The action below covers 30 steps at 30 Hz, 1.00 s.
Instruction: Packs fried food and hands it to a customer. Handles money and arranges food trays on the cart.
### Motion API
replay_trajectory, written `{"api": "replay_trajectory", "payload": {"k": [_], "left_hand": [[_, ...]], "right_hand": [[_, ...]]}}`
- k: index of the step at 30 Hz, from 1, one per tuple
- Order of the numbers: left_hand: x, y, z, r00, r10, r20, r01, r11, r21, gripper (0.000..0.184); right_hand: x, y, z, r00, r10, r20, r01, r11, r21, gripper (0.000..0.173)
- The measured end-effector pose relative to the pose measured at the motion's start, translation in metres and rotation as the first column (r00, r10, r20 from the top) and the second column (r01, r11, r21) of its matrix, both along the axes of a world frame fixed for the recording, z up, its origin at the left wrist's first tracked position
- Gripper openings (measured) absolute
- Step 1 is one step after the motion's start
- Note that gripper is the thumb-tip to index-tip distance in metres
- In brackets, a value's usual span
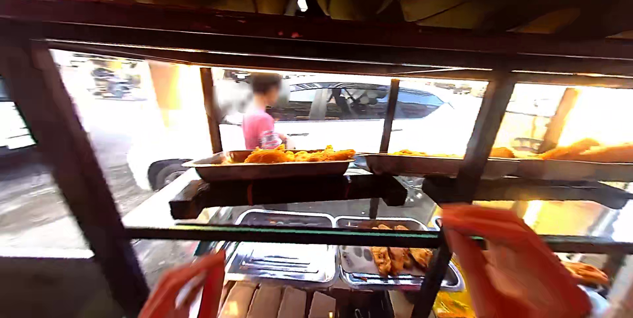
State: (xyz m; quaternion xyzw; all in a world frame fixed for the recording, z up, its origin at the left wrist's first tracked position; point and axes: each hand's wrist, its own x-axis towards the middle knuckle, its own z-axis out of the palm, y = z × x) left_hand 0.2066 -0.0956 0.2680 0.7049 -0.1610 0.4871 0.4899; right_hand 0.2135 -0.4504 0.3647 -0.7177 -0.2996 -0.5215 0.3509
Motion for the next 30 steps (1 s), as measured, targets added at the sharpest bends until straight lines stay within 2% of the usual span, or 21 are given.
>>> {"api": "replay_trajectory", "payload": {"k": [1, 3, 5, 7, 9, 11, 13, 17, 19, 22, 24, 26, 28, 30], "left_hand": [[0.009, 0.002, 0.023, 0.989, 0.144, 0.027, -0.145, 0.988, 0.045, 0.028], [0.027, 0.008, 0.057, 0.923, 0.384, 0.026, -0.384, 0.911, 0.15, 0.061], [0.038, 0.016, 0.076, 0.877, 0.466, -0.113, -0.427, 0.866, 0.261, 0.093], [0.041, 0.023, 0.085, 0.838, 0.477, -0.267, -0.384, 0.861, 0.332, 0.106], [0.045, 0.031, 0.09, 0.808, 0.501, -0.309, -0.376, 0.843, 0.384, 0.101], [0.05, 0.041, 0.09, 0.814, 0.502, -0.292, -0.374, 0.837, 0.398, 0.083], [0.056, 0.048, 0.09, 0.828, 0.479, -0.292, -0.362, 0.853, 0.375, 0.068], [0.07, 0.048, 0.093, 0.853, 0.454, -0.258, -0.338, 0.857, 0.389, 0.051], [0.083, 0.053, 0.093, 0.861, 0.456, -0.226, -0.347, 0.85, 0.396, 0.048], [0.08, 0.053, 0.095, 0.855, 0.439, -0.277, -0.311, 0.861, 0.402, 0.051], [0.077, 0.057, 0.088, 0.866, 0.434, -0.248, -0.312, 0.857, 0.411, 0.052], [0.075, 0.059, 0.081, 0.896, 0.4, -0.195, -0.292, 0.859, 0.42, 0.051], [0.062, 0.052, 0.071, 0.919, 0.366, -0.148, -0.281, 0.87, 0.406, 0.058], [0.043, 0.035, 0.046, 0.921, 0.387, -0.044, -0.347, 0.866, 0.359, 0.062]], "right_hand": [[0.016, 0.023, 0.008, 0.998, 0.0, 0.057, 0.002, 0.999, -0.05, 0.014], [0.049, 0.065, 0.024, 0.992, 0.004, 0.124, 0.013, 0.99, -0.139, 0.017], [0.082, 0.092, 0.034, 0.993, -0.007, 0.115, 0.038, 0.963, -0.267, 0.022], [0.105, 0.109, 0.038, 0.997, -0.013, 0.075, 0.039, 0.93, -0.367, 0.023], [0.123, 0.119, 0.041, 0.997, -0.022, 0.073, 0.051, 0.909, -0.414, 0.014], [0.129, 0.123, 0.042, 0.995, -0.021, 0.093, 0.058, 0.907, -0.417, 0.009], [0.128, 0.127, 0.043, 0.994, -0.044, 0.1, 0.08, 0.913, -0.4, 0.009], [0.127, 0.129, 0.053, 0.989, -0.109, 0.097, 0.137, 0.925, -0.354, 0.01], [0.127, 0.13, 0.055, 0.987, -0.131, 0.092, 0.156, 0.924, -0.349, 0.01], [0.121, 0.132, 0.05, 0.988, -0.138, 0.067, 0.153, 0.916, -0.37, 0.009], [0.1, 0.129, 0.042, 0.992, -0.128, 0.009, 0.121, 0.905, -0.407, 0.013], [0.062, 0.109, 0.037, 0.999, -0.053, -0.011, 0.045, 0.922, -0.385, 0.022], [0.016, 0.071, 0.025, 0.994, 0.086, 0.07, -0.067, 0.97, -0.232, 0.026], [-0.038, 0.01, -0.001, 0.971, 0.181, 0.154, -0.179, 0.984, -0.025, 0.026]]}}
